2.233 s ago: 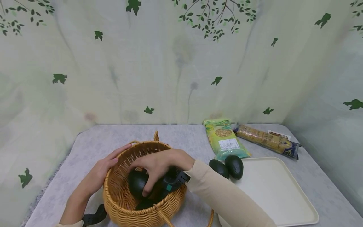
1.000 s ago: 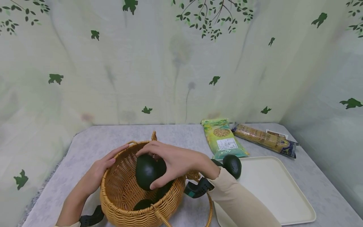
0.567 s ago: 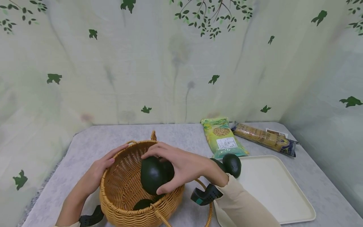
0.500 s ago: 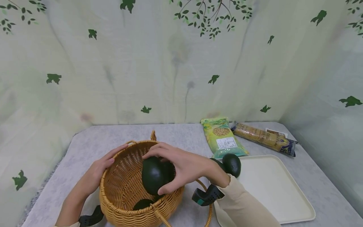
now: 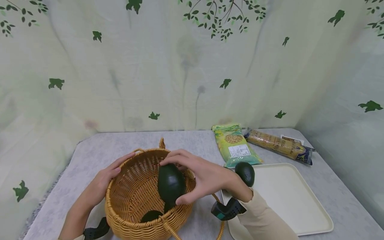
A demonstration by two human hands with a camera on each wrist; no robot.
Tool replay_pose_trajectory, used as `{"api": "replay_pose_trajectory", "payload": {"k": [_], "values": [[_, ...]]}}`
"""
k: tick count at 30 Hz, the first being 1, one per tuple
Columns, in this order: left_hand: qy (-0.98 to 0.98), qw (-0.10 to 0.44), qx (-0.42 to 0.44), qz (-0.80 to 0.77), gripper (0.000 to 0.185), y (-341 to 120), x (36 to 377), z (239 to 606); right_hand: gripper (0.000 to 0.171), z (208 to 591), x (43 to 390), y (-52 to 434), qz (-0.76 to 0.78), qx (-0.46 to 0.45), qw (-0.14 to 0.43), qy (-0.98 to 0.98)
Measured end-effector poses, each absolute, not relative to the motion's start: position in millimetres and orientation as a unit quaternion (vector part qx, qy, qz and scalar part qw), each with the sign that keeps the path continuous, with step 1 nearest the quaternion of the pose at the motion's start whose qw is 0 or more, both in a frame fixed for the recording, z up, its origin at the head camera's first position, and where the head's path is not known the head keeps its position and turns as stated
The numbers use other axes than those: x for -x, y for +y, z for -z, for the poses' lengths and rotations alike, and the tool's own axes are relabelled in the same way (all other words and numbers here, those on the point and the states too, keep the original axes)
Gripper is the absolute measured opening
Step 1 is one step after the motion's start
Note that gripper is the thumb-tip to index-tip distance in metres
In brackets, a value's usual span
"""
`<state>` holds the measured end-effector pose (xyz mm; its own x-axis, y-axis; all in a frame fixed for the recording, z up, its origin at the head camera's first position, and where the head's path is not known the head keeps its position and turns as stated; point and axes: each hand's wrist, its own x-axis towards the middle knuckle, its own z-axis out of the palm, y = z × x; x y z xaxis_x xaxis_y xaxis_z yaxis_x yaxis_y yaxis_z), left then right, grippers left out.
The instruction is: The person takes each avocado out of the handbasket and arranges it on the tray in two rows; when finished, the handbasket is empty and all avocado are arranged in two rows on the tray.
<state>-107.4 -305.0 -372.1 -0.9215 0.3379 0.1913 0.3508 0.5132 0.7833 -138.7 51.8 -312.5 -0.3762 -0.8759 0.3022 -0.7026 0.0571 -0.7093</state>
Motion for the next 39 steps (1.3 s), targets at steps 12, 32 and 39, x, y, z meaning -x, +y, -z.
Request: {"api": "replay_pose_trajectory", "payload": {"k": [12, 32, 39], "values": [[-0.87, 0.013, 0.199, 0.45, 0.049, -307, 107, 372, 0.083, 315, 130, 63, 0.445, 0.532, 0.094, 0.714], [-0.867, 0.01, 0.198, 0.458, 0.049, -305, 107, 372, 0.081, 322, 121, 93, 0.479, 0.514, 0.058, 0.709], [-0.87, 0.008, 0.197, 0.452, 0.049, -307, 108, 373, 0.082, 320, 117, 114, 0.479, 0.493, 0.049, 0.725]]}}
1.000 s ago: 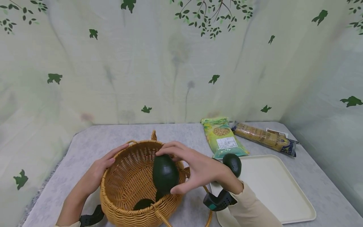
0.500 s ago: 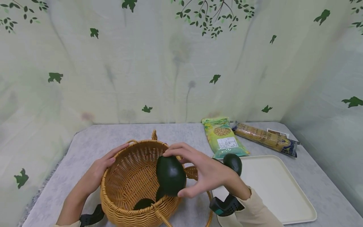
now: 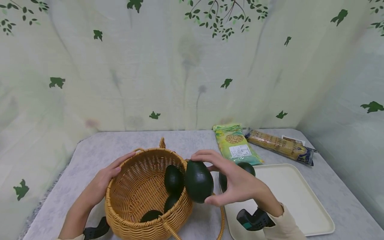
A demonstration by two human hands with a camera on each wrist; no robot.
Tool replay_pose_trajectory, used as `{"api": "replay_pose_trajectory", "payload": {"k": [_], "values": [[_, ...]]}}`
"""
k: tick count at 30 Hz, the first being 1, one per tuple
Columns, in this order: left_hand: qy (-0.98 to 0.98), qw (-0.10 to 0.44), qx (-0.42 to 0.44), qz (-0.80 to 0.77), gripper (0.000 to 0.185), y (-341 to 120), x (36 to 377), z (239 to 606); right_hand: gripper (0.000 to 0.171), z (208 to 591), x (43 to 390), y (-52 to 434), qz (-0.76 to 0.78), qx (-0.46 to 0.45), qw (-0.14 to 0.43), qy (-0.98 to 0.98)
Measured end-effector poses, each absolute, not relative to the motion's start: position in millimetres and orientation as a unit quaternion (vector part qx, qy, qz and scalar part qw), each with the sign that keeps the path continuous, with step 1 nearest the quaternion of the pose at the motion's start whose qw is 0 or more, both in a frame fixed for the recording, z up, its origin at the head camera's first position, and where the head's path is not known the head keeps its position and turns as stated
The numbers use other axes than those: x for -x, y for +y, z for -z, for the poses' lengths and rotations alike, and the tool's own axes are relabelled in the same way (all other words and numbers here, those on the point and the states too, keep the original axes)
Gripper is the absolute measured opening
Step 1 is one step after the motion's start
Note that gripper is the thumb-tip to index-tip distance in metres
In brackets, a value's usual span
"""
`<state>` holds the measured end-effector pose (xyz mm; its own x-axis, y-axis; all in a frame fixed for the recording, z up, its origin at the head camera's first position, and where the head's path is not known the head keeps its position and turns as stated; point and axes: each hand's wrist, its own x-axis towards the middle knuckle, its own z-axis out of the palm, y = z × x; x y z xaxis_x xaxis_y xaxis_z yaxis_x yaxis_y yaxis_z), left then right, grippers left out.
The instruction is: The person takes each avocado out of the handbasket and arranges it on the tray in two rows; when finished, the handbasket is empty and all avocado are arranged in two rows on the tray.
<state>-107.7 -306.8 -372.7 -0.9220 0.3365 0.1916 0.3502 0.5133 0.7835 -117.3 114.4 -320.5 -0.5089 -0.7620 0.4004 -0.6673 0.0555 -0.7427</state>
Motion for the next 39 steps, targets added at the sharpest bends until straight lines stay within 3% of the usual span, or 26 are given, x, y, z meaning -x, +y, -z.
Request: {"api": "replay_pose_trajectory", "payload": {"k": [22, 39], "values": [[-0.862, 0.005, 0.207, 0.463, 0.05, -307, 108, 373, 0.089, 316, 120, 169, 0.459, 0.439, 0.078, 0.768], [-0.859, 0.021, 0.222, 0.462, 0.05, -306, 109, 372, 0.09, 321, 135, 217, 0.424, 0.369, 0.048, 0.826]]}}
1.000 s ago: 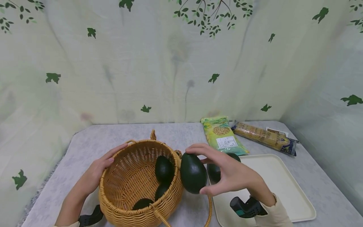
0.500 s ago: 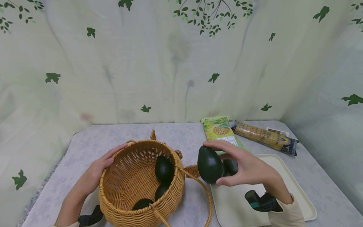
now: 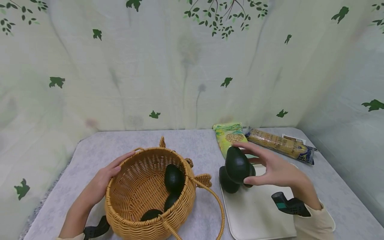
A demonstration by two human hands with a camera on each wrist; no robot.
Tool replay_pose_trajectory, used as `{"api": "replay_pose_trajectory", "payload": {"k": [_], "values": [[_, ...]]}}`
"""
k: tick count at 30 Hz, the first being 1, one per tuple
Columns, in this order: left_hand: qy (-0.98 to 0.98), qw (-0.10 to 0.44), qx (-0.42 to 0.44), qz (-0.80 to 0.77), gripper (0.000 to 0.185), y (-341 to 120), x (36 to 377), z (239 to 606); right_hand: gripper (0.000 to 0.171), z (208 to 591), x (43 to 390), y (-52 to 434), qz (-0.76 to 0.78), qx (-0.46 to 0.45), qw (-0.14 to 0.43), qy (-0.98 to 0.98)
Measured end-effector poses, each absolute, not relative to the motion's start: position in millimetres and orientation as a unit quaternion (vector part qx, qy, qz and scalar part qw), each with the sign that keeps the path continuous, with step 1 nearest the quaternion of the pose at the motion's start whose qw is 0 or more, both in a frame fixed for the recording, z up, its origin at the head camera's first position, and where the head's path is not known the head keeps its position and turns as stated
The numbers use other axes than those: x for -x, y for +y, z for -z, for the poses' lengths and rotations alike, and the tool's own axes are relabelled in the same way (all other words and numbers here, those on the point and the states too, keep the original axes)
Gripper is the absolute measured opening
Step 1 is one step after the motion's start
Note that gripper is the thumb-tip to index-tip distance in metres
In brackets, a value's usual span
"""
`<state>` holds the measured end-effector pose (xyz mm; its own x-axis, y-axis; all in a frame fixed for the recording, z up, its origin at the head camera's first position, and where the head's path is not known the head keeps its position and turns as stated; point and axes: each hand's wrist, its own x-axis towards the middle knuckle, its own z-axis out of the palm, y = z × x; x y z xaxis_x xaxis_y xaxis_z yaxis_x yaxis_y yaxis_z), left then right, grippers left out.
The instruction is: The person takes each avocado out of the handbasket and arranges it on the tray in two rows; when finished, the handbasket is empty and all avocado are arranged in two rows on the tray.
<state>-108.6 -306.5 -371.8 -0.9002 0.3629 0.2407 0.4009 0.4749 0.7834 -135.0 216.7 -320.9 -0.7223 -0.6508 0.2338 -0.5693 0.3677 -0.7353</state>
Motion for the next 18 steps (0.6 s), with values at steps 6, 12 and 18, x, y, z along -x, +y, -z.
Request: {"api": "replay_pose_trajectory", "payload": {"k": [6, 12, 18], "values": [[-0.857, 0.023, 0.227, 0.462, 0.05, -307, 109, 373, 0.087, 326, 138, 230, 0.424, 0.368, 0.038, 0.827], [-0.855, 0.019, 0.225, 0.466, 0.05, -307, 110, 374, 0.086, 327, 141, 242, 0.423, 0.339, 0.045, 0.839], [-0.862, 0.022, 0.219, 0.457, 0.05, -307, 109, 373, 0.084, 330, 144, 255, 0.404, 0.304, 0.049, 0.862]]}}
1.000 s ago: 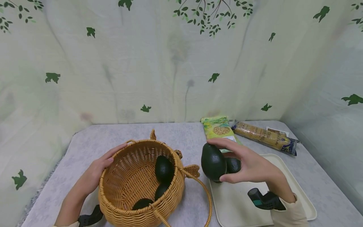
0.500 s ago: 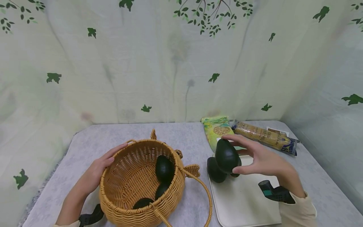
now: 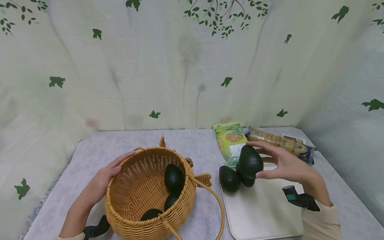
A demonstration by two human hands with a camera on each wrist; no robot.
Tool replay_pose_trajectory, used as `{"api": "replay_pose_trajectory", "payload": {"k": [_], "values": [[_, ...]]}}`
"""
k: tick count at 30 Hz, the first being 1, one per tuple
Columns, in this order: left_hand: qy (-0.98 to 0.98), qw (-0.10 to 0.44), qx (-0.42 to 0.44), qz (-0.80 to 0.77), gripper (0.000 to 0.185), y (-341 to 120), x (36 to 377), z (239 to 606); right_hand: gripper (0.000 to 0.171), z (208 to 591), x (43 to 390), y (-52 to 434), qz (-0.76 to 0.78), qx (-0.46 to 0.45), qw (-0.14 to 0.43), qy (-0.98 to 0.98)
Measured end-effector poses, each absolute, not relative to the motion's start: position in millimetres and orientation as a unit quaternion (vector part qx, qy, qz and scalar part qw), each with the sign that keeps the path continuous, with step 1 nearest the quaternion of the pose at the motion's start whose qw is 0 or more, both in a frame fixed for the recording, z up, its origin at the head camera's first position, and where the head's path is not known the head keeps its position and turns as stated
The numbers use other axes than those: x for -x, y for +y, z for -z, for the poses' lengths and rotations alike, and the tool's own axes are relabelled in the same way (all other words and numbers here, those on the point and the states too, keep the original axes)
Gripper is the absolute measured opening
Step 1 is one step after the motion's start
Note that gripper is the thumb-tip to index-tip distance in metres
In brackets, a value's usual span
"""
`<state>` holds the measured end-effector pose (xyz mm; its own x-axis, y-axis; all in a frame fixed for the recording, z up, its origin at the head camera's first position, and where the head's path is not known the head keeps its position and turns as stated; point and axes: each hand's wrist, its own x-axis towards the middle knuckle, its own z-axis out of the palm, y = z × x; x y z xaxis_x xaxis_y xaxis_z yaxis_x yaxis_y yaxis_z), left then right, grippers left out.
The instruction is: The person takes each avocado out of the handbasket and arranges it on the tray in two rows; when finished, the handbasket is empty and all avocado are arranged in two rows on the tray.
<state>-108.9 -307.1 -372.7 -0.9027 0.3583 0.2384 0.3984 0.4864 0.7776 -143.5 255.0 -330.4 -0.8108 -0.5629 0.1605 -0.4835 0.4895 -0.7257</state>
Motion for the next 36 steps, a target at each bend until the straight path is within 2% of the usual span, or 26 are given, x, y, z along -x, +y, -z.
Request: {"api": "replay_pose_trajectory", "payload": {"k": [19, 26, 36], "values": [[-0.86, 0.018, 0.219, 0.46, 0.05, -307, 109, 372, 0.078, 347, 150, 286, 0.42, 0.243, 0.095, 0.869], [-0.862, 0.017, 0.217, 0.458, 0.05, -307, 109, 372, 0.079, 350, 150, 295, 0.415, 0.216, 0.126, 0.875], [-0.858, 0.005, 0.211, 0.468, 0.05, -307, 109, 372, 0.081, 360, 153, 307, 0.422, 0.207, 0.136, 0.872]]}}
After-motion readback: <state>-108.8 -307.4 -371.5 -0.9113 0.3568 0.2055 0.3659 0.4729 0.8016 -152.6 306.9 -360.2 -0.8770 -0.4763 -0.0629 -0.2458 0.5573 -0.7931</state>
